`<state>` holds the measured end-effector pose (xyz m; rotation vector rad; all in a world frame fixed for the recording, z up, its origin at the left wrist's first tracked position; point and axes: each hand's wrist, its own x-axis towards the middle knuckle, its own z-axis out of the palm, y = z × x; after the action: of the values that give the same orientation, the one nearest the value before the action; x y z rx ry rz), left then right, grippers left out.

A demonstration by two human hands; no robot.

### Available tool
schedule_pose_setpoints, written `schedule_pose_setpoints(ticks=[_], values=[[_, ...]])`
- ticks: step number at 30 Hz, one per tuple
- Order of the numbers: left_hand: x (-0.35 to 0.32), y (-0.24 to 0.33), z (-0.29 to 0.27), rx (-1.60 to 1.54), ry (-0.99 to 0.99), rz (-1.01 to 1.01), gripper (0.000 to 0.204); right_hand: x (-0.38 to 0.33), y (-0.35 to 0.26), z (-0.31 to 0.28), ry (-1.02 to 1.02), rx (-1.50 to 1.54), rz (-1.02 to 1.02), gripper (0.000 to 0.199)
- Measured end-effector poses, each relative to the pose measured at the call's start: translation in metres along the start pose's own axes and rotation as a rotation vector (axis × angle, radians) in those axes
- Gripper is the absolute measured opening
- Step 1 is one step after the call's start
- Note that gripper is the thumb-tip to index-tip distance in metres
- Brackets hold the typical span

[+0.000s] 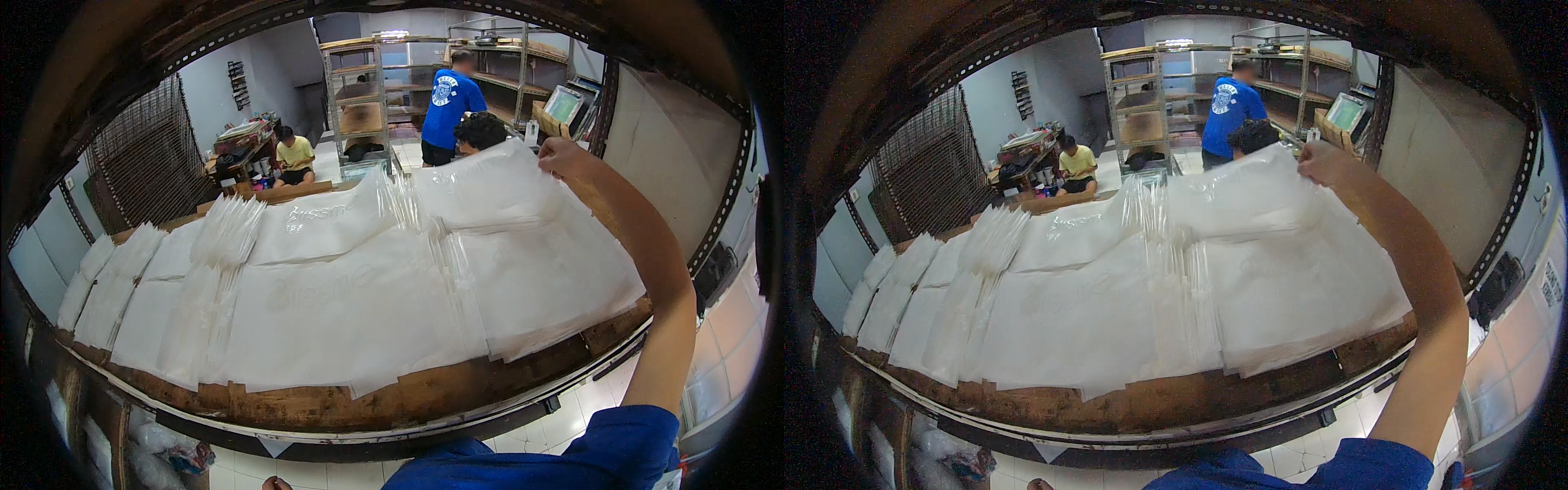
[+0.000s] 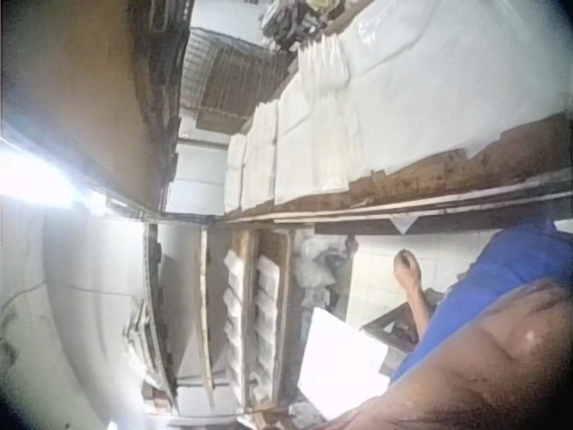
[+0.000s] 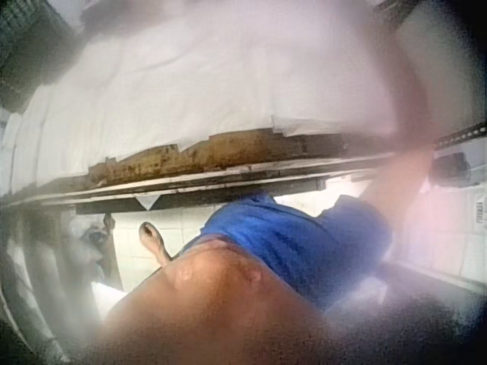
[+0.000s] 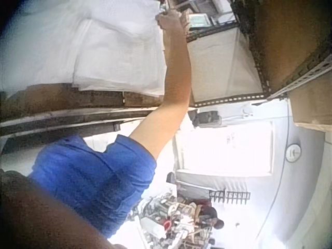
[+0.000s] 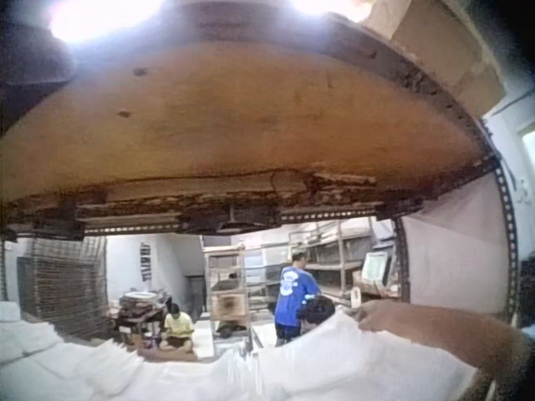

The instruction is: The person repeatedly picks up white sheets from a table and places them onto a nearby metal shelf. The person handles the sheets one at a time, moving between the table and the shelf throughout the clip.

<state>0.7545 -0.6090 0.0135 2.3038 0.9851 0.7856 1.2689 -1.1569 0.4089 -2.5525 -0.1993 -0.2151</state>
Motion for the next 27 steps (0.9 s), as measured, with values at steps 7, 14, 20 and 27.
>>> schedule_pose_setpoints(ticks=[7,14,20,27], values=[[0.007,0.014,0.006,0.014,-0.096,-0.034,0.026,-0.003,-0.004,0.001,-0.069,-0.234,0.069,0.015],[-0.003,-0.003,-0.002,-0.002,-0.1,-0.067,0.027,-0.039,-0.075,-0.007,0.127,-0.511,-0.039,0.025],[-0.007,-0.018,-0.027,0.026,-0.157,-0.177,0.031,-0.022,-0.193,0.007,0.382,-0.547,-0.569,0.027],[-0.021,-0.056,-0.077,0.045,0.111,-0.218,0.016,-0.151,-0.439,0.126,0.11,-0.411,-1.2,0.035]])
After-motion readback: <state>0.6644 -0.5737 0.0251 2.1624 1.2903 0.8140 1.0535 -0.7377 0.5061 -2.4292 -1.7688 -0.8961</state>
